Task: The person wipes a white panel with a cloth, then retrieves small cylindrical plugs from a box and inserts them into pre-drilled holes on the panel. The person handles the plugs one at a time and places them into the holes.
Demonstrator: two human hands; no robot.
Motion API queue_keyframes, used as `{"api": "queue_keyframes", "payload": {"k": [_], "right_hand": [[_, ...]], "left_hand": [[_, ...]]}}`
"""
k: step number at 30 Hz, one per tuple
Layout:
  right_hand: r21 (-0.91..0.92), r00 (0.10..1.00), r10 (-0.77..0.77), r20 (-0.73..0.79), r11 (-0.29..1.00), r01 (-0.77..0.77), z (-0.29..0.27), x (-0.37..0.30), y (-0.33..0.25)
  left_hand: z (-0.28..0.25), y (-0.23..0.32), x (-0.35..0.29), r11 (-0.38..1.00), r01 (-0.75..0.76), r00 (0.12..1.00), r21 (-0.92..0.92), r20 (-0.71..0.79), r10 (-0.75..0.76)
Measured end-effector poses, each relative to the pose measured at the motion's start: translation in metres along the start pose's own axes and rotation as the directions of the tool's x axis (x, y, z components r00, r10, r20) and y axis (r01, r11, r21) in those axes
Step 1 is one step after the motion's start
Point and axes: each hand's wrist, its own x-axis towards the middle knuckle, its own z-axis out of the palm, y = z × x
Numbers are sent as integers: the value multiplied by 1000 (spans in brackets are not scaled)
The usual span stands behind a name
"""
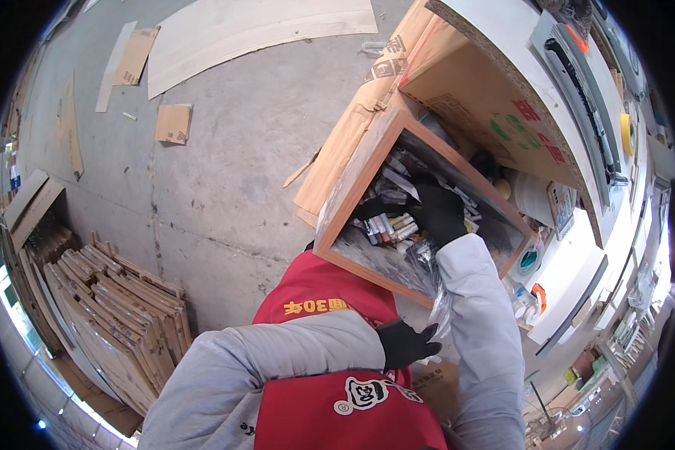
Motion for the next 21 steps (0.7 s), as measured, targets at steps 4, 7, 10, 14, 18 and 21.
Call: {"api": "queue_keyframes", "payload": {"k": [4,7,10,14,18,21], "right_hand": [[-130,983,-97,-154,989,78,-4,-33,9],[-185,969,-113,-218,980,73,-11,-55,20],[-154,986,-23,-167,988,-3,-15,-70,28],[-94,977,-43,-209,995,24,-12,-79,35],[-40,968,40,-249,998,-51,-10,-81,46],[-5,951,75,-299,997,-80,-14,-83,53]], "left_hand": [[-12,1,-10,988,-76,997,132,21,74],[-17,3,-17,961,-121,993,248,21,120],[-26,1,-27,971,-147,989,188,43,142],[-48,-7,-48,975,-212,971,62,-99,217],[-75,-21,-69,990,-141,978,-12,-154,137],[-88,-24,-78,989,2,969,147,-246,35]]}}
